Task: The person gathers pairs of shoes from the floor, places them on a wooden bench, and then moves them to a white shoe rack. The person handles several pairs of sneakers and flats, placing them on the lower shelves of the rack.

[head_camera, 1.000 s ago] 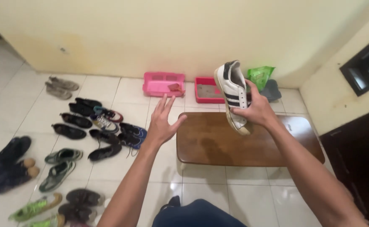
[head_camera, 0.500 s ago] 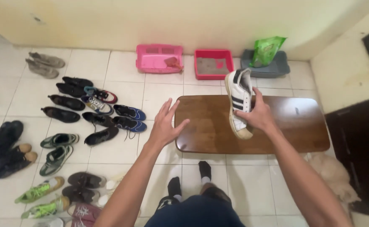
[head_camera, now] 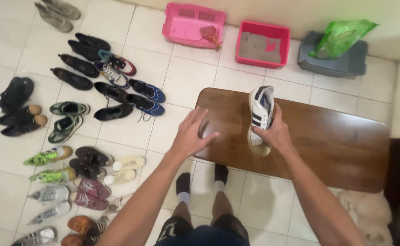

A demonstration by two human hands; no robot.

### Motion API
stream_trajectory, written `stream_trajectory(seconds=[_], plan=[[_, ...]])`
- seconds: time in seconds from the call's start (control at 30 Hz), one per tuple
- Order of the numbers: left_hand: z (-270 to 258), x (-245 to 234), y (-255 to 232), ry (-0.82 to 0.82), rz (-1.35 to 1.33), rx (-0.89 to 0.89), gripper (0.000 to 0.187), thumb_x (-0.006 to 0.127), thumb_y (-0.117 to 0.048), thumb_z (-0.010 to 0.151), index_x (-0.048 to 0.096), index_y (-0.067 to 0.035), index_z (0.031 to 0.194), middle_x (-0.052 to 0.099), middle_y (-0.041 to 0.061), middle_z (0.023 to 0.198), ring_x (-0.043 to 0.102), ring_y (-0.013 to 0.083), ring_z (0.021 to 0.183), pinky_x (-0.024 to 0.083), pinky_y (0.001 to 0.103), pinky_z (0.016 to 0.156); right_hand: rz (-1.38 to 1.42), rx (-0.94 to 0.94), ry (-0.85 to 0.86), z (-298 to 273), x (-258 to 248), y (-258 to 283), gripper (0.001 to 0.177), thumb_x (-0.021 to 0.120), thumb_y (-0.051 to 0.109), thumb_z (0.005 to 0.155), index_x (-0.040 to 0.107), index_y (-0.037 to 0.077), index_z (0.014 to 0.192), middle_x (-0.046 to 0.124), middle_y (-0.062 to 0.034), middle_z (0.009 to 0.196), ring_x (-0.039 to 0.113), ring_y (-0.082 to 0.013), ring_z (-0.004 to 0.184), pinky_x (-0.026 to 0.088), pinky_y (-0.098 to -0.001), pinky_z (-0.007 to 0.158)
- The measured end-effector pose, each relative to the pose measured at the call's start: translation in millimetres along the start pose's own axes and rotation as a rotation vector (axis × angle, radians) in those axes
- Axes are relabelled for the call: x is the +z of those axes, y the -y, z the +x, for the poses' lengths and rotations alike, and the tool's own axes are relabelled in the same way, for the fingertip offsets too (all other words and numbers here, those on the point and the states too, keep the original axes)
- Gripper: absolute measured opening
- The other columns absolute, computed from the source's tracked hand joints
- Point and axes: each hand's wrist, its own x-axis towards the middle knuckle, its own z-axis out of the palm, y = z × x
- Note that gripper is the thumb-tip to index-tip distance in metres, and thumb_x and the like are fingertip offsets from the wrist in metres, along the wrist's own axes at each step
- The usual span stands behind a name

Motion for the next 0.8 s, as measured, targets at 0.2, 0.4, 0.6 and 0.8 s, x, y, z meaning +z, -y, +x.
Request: stream_trajectory(seconds=[0.2,0.4,0.6,0.8], plan=[[16.0,61.4,14.0,0.001,-0.02,-0.048,0.092,0.068,-0.066,0.084,0.039,-0.02,0.157,0.034,0.02,0.162,0.033,0.0413,0.149,0.03,0.055,0.122,-0.035,0.07,0.083,81.9,61.7,-70.8,0.123,0.085,0.045,0.072,0.009,0.025,0.166,0.053,-0.032,0.145,0.051,-0.0467,0.136,0.041,-0.0553,0.116],[57.8,87.4,21.8,0.062,-0.048,-0.103,0.086,0.064,-0.064,0.09,0.037,-0.019,0.159,0.031,0.017,0.164,0.029,0.037,0.152,0.027,0.055,0.122,-0.056,0.042,0.128,127.8,100.1,-101.0,0.119,0.081,0.043,0.076,0.006,0.022,0.167,0.048,-0.035,0.148,0.048,-0.0521,0.137,0.04,-0.0595,0.115],[86.4,119.4,48.1,0.07,-0.005,-0.128,0.083,0.064,-0.061,0.091,0.038,-0.018,0.158,0.031,0.015,0.165,0.029,0.0361,0.151,0.028,0.056,0.122,-0.144,0.053,0.116,174.0,146.0,-154.7,0.123,0.079,0.043,0.079,-0.005,0.022,0.167,0.048,-0.0394,0.141,0.051,-0.0564,0.132,0.048,-0.0621,0.105],[90.9,131.0,60.8,0.086,-0.003,-0.182,0.087,0.065,-0.06,0.091,0.034,-0.015,0.159,0.032,0.018,0.164,0.03,0.0378,0.151,0.028,0.058,0.121,-0.172,0.04,0.065,174.9,158.6,-157.7,0.122,0.08,0.037,0.084,-0.009,0.016,0.166,0.044,-0.0399,0.142,0.048,-0.0569,0.132,0.049,-0.0637,0.103]])
